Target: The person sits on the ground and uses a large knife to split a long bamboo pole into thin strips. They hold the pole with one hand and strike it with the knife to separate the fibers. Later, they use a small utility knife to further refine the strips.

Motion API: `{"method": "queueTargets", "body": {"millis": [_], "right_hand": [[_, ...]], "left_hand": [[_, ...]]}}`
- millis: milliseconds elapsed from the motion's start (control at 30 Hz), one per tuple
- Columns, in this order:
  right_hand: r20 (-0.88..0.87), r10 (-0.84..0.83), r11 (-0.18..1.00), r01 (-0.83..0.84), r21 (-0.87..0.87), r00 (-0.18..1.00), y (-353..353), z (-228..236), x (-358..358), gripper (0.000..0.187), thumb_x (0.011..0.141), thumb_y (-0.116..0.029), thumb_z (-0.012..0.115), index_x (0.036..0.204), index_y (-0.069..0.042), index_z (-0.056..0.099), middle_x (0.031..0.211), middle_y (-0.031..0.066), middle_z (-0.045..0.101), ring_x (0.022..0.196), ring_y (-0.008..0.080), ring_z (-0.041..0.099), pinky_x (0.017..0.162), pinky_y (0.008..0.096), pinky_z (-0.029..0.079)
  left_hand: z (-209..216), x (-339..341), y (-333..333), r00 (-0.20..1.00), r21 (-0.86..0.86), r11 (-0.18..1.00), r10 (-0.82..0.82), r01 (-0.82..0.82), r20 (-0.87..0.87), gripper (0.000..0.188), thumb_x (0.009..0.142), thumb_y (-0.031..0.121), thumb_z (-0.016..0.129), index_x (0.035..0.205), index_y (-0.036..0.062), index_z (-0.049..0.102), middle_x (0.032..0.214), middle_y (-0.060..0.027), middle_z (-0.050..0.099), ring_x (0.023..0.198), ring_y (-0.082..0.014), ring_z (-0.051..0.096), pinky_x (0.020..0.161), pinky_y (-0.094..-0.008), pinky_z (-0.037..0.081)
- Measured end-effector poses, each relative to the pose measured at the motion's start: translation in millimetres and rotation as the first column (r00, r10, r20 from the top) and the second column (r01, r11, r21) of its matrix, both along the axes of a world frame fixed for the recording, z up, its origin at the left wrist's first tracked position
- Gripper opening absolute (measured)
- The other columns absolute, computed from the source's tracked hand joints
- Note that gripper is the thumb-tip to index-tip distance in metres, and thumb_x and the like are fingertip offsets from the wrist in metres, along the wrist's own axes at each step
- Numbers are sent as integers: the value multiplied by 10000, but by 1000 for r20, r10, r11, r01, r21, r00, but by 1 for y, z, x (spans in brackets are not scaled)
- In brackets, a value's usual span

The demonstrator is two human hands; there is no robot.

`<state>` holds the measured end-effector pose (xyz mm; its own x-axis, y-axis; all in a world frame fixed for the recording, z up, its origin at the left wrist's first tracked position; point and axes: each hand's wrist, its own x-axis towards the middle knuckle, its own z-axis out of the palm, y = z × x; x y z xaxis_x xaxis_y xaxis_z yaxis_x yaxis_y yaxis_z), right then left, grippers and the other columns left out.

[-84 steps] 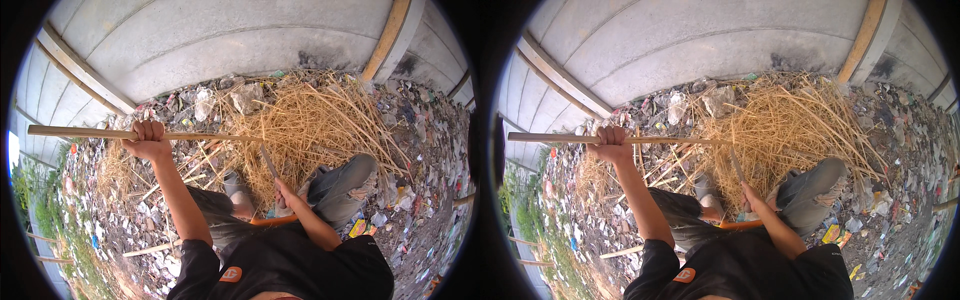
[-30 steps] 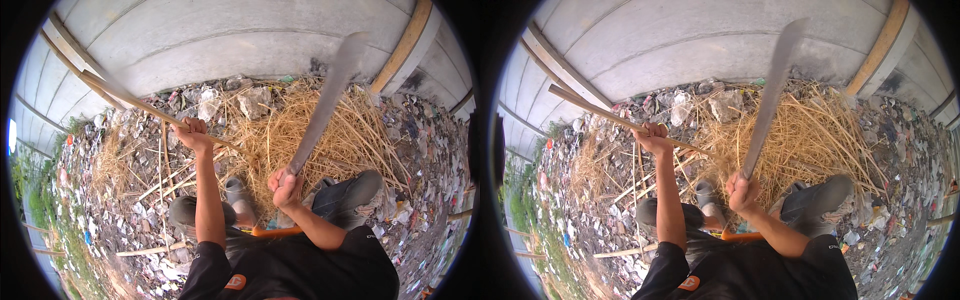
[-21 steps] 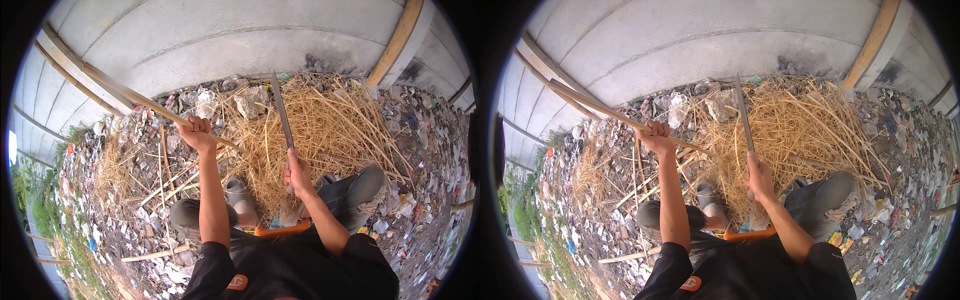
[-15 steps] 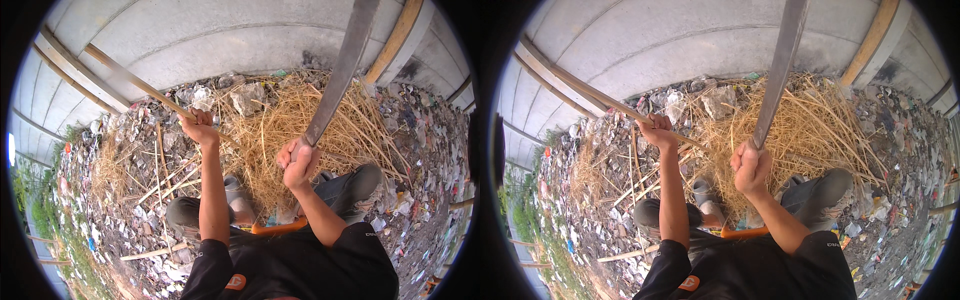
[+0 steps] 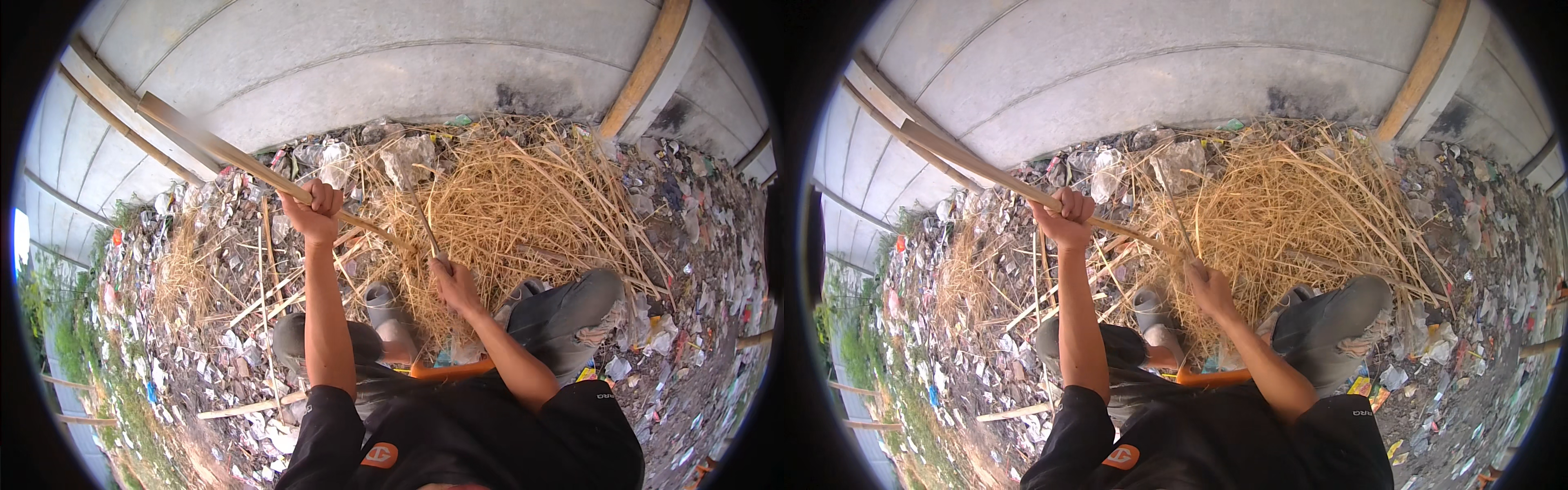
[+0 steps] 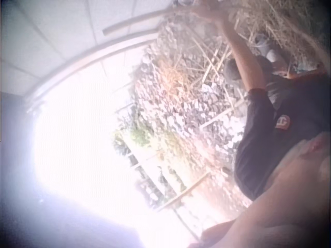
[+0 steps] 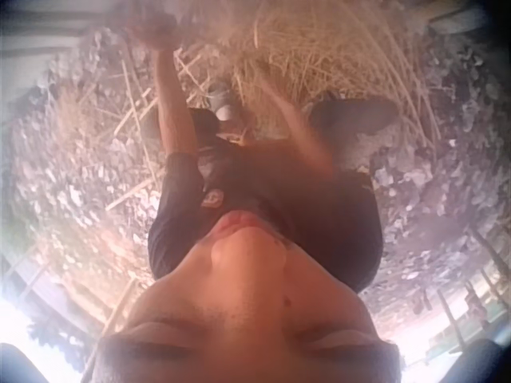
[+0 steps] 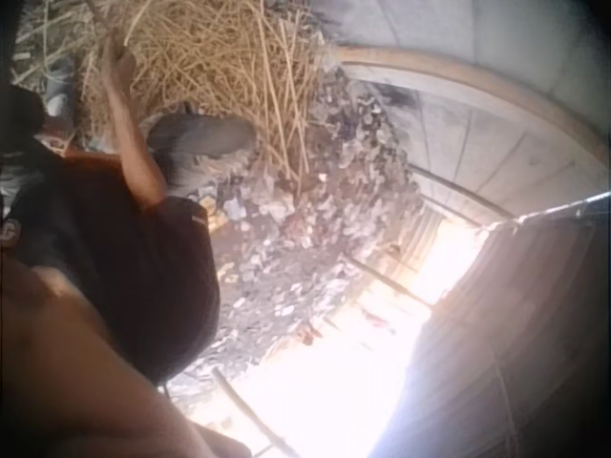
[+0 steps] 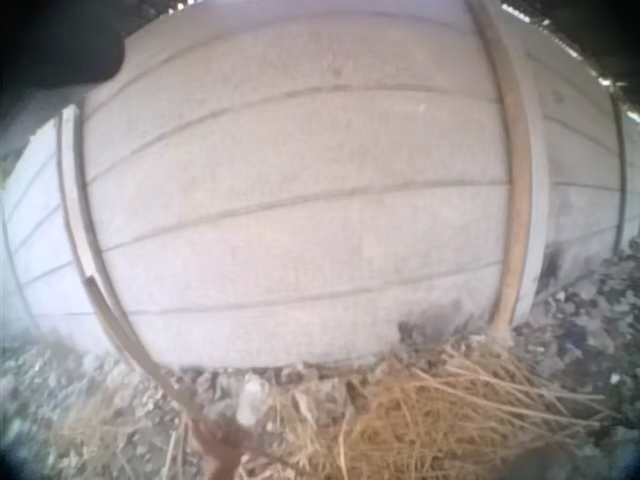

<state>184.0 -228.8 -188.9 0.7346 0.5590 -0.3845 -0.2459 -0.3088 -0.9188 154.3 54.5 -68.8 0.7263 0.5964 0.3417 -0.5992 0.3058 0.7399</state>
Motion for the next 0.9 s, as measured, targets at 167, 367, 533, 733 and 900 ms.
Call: {"method": "queueTargets", "body": {"millis": [167, 367, 533, 733, 900], "right_hand": [[-223, -115, 923, 187, 336, 968, -12, 78, 23, 300, 955, -323, 640, 828, -75, 528, 578, -29, 441, 468, 67, 431, 441, 260, 368], [-211, -151, 954, 198, 225, 966, -39, 55, -7, 260, 950, -283, 658, 873, -54, 560, 592, -18, 476, 468, 84, 473, 436, 279, 402], [-228, -85, 994, 97, 40, 970, -51, 26, -44, 283, 953, -284, 663, 854, -33, 579, 579, -8, 482, 443, 95, 467, 434, 282, 385], [-19, 127, 991, -126, 45, 992, -44, -12, -66, 303, 962, -297, 652, 812, -59, 540, 588, -19, 467, 459, 80, 464, 424, 264, 347], [-479, 0, 984, 86, 157, 878, -26, 63, -17, 408, 981, -427, 594, 761, -102, 481, 584, -37, 430, 466, 51, 434, 424, 227, 359]], "left_hand": [[30, -32, 17, 896, 128, 914, -404, 386, 183, 799, 810, 907, 318, 539, 156, 272, 484, 60, 217, 462, -84, 145, 468, -274, 138], [3, -11, 12, 980, 160, 971, -158, 176, -117, 789, 809, 881, 341, 607, 119, 350, 538, 39, 316, 466, -104, 265, 473, -277, 213], [14, 22, -42, 869, 295, 841, 490, -453, -64, 601, 980, 651, 356, 762, 92, 396, 600, -1, 419, 477, -99, 367, 439, -250, 272], [9, 30, -54, 837, 218, 810, 540, -545, 85, 561, 1020, 539, 416, 712, 70, 398, 580, 23, 326, 458, -65, 293, 410, -251, 213], [9, 36, -49, 973, 225, 946, 224, -233, 65, 613, 1005, 594, 394, 655, 91, 367, 558, 39, 289, 451, -70, 231, 417, -253, 191]]}}
